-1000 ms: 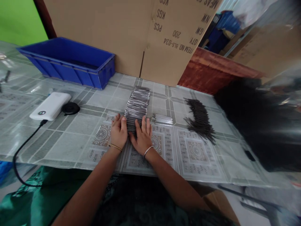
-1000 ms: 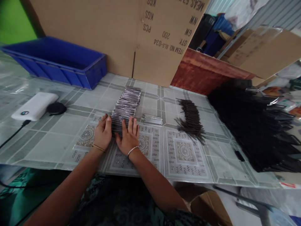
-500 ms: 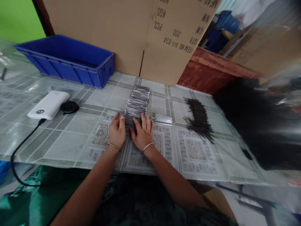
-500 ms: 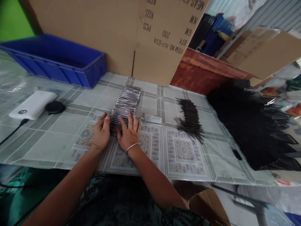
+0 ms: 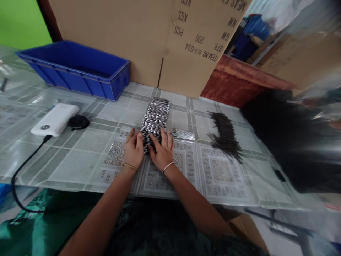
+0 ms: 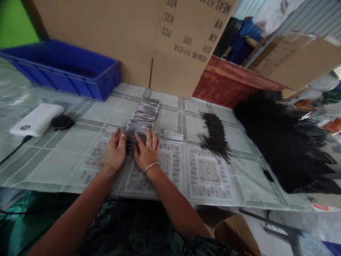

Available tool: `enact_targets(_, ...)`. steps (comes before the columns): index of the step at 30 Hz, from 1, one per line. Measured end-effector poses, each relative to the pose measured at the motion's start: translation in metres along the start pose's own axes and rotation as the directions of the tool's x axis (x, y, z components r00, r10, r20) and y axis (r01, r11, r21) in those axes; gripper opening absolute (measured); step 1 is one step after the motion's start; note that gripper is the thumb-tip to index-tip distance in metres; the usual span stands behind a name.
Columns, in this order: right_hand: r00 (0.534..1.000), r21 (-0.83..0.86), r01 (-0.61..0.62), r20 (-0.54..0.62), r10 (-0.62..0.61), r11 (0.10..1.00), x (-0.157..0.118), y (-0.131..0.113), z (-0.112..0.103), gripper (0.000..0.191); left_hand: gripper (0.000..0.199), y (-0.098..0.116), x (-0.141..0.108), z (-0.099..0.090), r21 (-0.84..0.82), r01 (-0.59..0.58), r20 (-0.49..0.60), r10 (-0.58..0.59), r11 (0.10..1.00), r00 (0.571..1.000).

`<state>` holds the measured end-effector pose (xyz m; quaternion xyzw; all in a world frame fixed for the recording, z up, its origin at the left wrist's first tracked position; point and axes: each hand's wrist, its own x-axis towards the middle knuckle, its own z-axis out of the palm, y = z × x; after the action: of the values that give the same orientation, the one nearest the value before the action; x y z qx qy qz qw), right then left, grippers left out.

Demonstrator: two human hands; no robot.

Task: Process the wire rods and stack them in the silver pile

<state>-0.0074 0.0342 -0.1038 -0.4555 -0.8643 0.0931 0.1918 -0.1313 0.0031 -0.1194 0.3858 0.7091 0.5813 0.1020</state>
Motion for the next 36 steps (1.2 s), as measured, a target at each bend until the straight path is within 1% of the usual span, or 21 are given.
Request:
enact_targets(5, 1.0, -0.002, 0.009, 0.025, -0.009, 1.0, 0.003, -0.001, -0.003, 0.048, 0.045, 0.001, 0.001, -0.001, -0.035, 0.058, 0.055, -0.056, 0.998, 0.997)
enact_targets(10, 1.0, 0.021, 0.007, -0.002, -0.007, 1.0, 0.0, 0.002, -0.002, 0.05, 0.048, 0.003, 0.001, -0.001, -0.034, 0.098, -0.001, -0.098, 0.995, 0.995)
enact_targets(15, 0.998, 0.01, 0.055, 0.026, -0.055, 0.998, 0.0, 0.0, 0.001, 0.051, 0.047, 0.004, 0.001, -0.002, 0.028, 0.05, 0.07, -0.052, 0.998, 0.996)
enact_targets(17, 0.998, 0.021, 0.053, 0.034, -0.054, 0.998, 0.0, 0.001, 0.0, 0.051, 0.047, 0.004, 0.0, -0.002, 0.022, 0.032, 0.056, -0.033, 0.999, 0.998)
enact_targets(20, 1.0, 0.04, 0.005, 0.018, -0.005, 0.999, -0.002, 0.004, -0.001, 0.056, 0.049, 0.004, 0.001, -0.002, 0.041, 0.006, 0.024, -0.007, 0.999, 1.0)
enact_targets(22, 1.0, 0.033, -0.008, 0.021, 0.007, 0.999, -0.003, 0.003, 0.0, 0.059, 0.05, 0.004, 0.001, -0.001, 0.068, -0.022, 0.051, 0.018, 0.997, 0.999)
enact_targets(25, 0.997, 0.001, 0.021, 0.071, -0.021, 1.0, -0.004, -0.003, 0.002, 0.061, 0.049, 0.002, 0.003, -0.001, 0.102, -0.069, 0.116, 0.057, 0.992, 0.992)
enact_targets(27, 0.995, -0.008, 0.03, 0.092, -0.03, 1.0, -0.005, -0.005, -0.004, 0.064, 0.049, 0.003, 0.003, -0.003, 0.109, -0.077, 0.106, 0.066, 0.991, 0.992)
enact_targets(28, 0.996, -0.01, 0.036, 0.086, -0.035, 0.999, -0.005, -0.002, -0.012, 0.065, 0.049, 0.005, 0.002, -0.004, 0.112, -0.09, 0.091, 0.08, 0.99, 0.993)
enact_targets(30, 0.998, -0.029, 0.055, 0.046, -0.053, 0.998, -0.006, 0.016, -0.034, 0.064, 0.051, 0.013, -0.002, -0.005, 0.131, -0.174, 0.059, 0.168, 0.976, 0.984)
enact_targets(31, 0.999, -0.055, 0.053, 0.015, -0.052, 0.997, -0.007, 0.032, -0.047, 0.061, 0.051, 0.019, -0.005, -0.005, 0.154, -0.248, 0.059, 0.242, 0.956, 0.969)
enact_targets(32, 0.999, -0.091, 0.033, -0.017, -0.034, 0.995, -0.009, 0.052, -0.062, 0.057, 0.05, 0.026, -0.009, -0.003, 0.181, -0.334, 0.084, 0.324, 0.925, 0.942)
enact_targets(33, 0.999, -0.136, -0.018, -0.048, 0.011, 0.991, -0.011, 0.076, -0.075, 0.053, 0.047, 0.034, -0.014, 0.0, 0.208, -0.418, 0.136, 0.397, 0.884, 0.907)
enact_targets(34, 0.993, -0.185, -0.103, -0.076, 0.09, 0.977, -0.014, 0.101, -0.087, 0.05, 0.042, 0.043, -0.02, 0.006, 0.233, -0.491, 0.215, 0.448, 0.839, 0.868)
enact_targets(35, 0.977, -0.236, -0.209, -0.102, 0.19, 0.949, -0.016, 0.127, -0.096, 0.048, 0.038, 0.051, -0.026, 0.013, 0.252, -0.551, 0.315, 0.471, 0.796, 0.824)
enact_targets(36, 0.951, -0.284, -0.309, -0.123, 0.285, 0.907, -0.019, 0.152, -0.103, 0.048, 0.035, 0.06, -0.032, 0.023, 0.266, -0.599, 0.427, 0.465, 0.755, 0.775)
